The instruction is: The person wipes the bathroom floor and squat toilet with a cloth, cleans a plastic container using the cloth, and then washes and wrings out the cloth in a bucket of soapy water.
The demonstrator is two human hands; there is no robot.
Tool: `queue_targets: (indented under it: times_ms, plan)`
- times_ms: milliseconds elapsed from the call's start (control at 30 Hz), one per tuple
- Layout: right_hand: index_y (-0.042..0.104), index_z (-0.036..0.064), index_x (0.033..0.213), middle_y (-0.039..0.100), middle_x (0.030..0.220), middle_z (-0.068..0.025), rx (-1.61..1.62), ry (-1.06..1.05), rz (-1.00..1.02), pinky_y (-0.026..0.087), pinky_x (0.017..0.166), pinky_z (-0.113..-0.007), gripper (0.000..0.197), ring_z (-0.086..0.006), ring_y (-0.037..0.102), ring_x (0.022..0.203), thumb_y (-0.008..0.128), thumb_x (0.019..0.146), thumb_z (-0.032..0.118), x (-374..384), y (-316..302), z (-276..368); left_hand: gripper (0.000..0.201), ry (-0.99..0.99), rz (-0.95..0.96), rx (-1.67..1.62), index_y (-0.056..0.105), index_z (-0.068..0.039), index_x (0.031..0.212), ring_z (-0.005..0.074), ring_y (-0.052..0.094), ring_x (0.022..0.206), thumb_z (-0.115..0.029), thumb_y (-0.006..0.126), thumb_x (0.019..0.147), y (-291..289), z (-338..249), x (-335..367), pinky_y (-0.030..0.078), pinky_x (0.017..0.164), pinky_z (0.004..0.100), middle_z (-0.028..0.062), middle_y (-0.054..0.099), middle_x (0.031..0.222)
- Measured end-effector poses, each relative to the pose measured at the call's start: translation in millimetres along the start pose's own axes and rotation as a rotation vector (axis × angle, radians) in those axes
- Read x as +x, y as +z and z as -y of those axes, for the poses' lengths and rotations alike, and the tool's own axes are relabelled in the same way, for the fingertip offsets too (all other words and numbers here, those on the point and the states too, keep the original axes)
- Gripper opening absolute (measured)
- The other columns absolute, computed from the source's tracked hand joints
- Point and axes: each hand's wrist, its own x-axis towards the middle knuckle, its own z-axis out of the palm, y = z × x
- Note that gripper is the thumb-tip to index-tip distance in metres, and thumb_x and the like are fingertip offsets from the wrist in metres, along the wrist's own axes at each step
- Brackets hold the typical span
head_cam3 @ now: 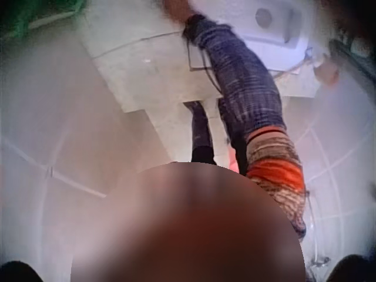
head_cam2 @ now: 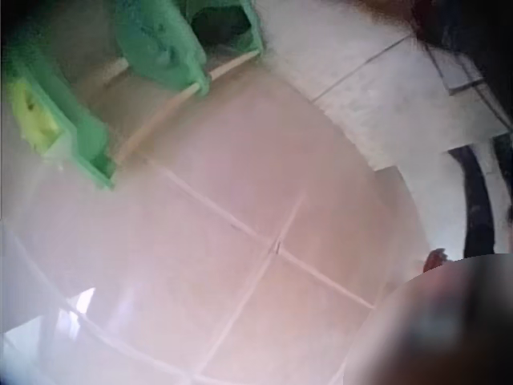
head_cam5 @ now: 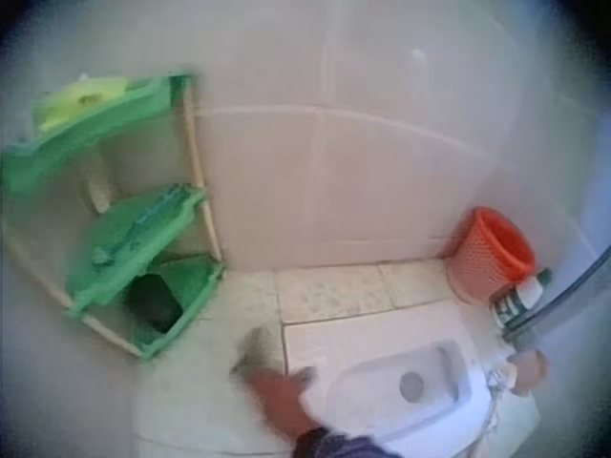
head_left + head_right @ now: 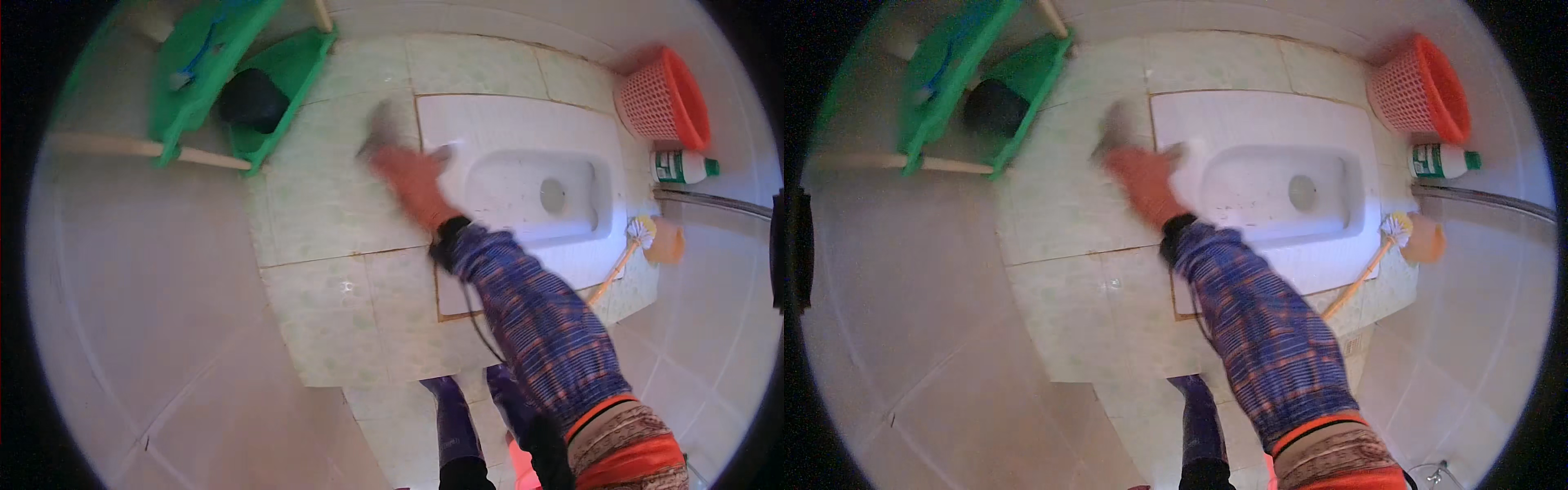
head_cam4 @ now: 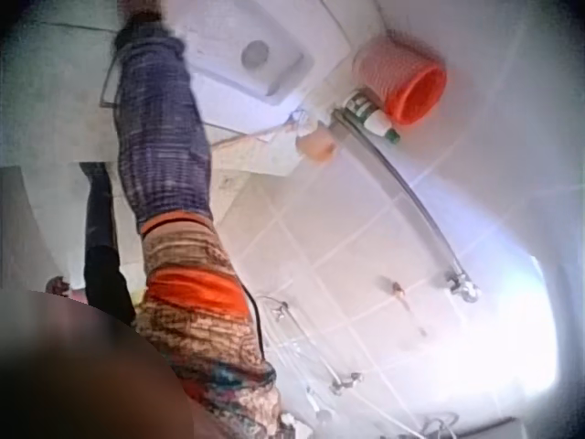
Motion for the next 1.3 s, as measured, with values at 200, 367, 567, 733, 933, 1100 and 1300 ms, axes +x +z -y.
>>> queue_targets:
  times_ms: [200, 367, 567, 733, 933, 1100, 1300]
  plan:
    - [0.059, 0.0172, 0.095, 0.055, 0.091, -0.003, 0.469, 0.027, 0.541, 0.038, 0.088, -0.048, 0.011, -0.0267, 0.053, 0.095, 0.057, 0.085, 0.021, -150, -38, 101, 0.026, 0.137, 0.168, 0.159, 0.062, -0.005, 0.112, 0.0165, 0.062, 0.087, -0.023, 0.05, 0.097, 5, -24, 24, 0.051, 0.076, 0.0301, 0.0069, 0.065, 0.095]
    - [0.064, 0.0188, 0.09, 0.056, 0.105, 0.003, 0.378, -0.094, 0.763, 0.04, 0.088, -0.04, 0.011, -0.0232, 0.049, 0.105, 0.058, 0.081, 0.017, -246, -136, 124, 0.03, 0.18, 0.101, 0.259, 0.062, -0.006, 0.115, 0.0166, 0.061, 0.089, -0.028, 0.051, 0.098, -3, -75, 6, 0.05, 0.077, 0.0314, 0.0066, 0.065, 0.097]
    - [0.065, 0.0175, 0.093, 0.058, 0.105, -0.0005, 0.107, 0.681, 0.612, 0.04, 0.088, -0.042, 0.015, -0.0259, 0.052, 0.105, 0.058, 0.081, 0.013, -312, -246, 87, 0.025, 0.433, 0.203, 0.544, 0.064, -0.002, 0.101, 0.019, 0.061, 0.083, -0.024, 0.056, 0.095, 69, -142, 36, 0.048, 0.072, 0.0329, 0.0103, 0.065, 0.091]
    - [0.06, 0.0069, 0.107, 0.058, 0.113, -0.0108, 0.231, 0.867, 0.274, 0.042, 0.091, -0.043, 0.025, -0.0333, 0.054, 0.105, 0.052, 0.084, 0.004, -338, -354, 67, 0.022, 0.938, 0.5, 0.933, 0.063, 0.002, 0.094, 0.023, 0.062, 0.081, -0.02, 0.062, 0.091, 218, -219, 74, 0.048, 0.071, 0.0321, 0.0143, 0.065, 0.088]
    - [0.051, 0.0011, 0.124, 0.054, 0.119, -0.018, -0.176, 1.126, -0.239, 0.035, 0.103, -0.043, 0.037, -0.0351, 0.047, 0.116, 0.056, 0.088, 0.009, -392, -468, -75, 0.017, 1.365, 0.593, 1.186, 0.059, -0.002, 0.101, 0.0388, 0.059, 0.087, -0.014, 0.058, 0.088, 421, -217, 105, 0.048, 0.075, 0.0479, 0.0172, 0.061, 0.087]
    - [0.052, 0.0014, 0.119, 0.053, 0.113, -0.0217, -0.617, 1.167, 0.007, 0.039, 0.093, -0.045, 0.036, -0.0383, 0.05, 0.107, 0.056, 0.084, 0.01, -457, -496, -181, 0.04, 1.402, 0.387, 1.193, 0.051, -0.004, 0.116, 0.0383, 0.058, 0.094, -0.016, 0.067, 0.082, 529, -186, 107, 0.049, 0.077, 0.0484, 0.0183, 0.057, 0.101]
    - [0.056, -0.0001, 0.108, 0.056, 0.105, -0.0167, -0.604, 1.003, 0.043, 0.04, 0.084, -0.046, 0.03, -0.0354, 0.05, 0.098, 0.051, 0.078, 0.004, -463, -385, -152, 0.033, 1.231, 0.354, 1.346, 0.046, -0.001, 0.12, 0.0414, 0.058, 0.095, -0.006, 0.048, 0.088, 539, -180, 144, 0.048, 0.082, 0.0491, 0.0217, 0.054, 0.1]
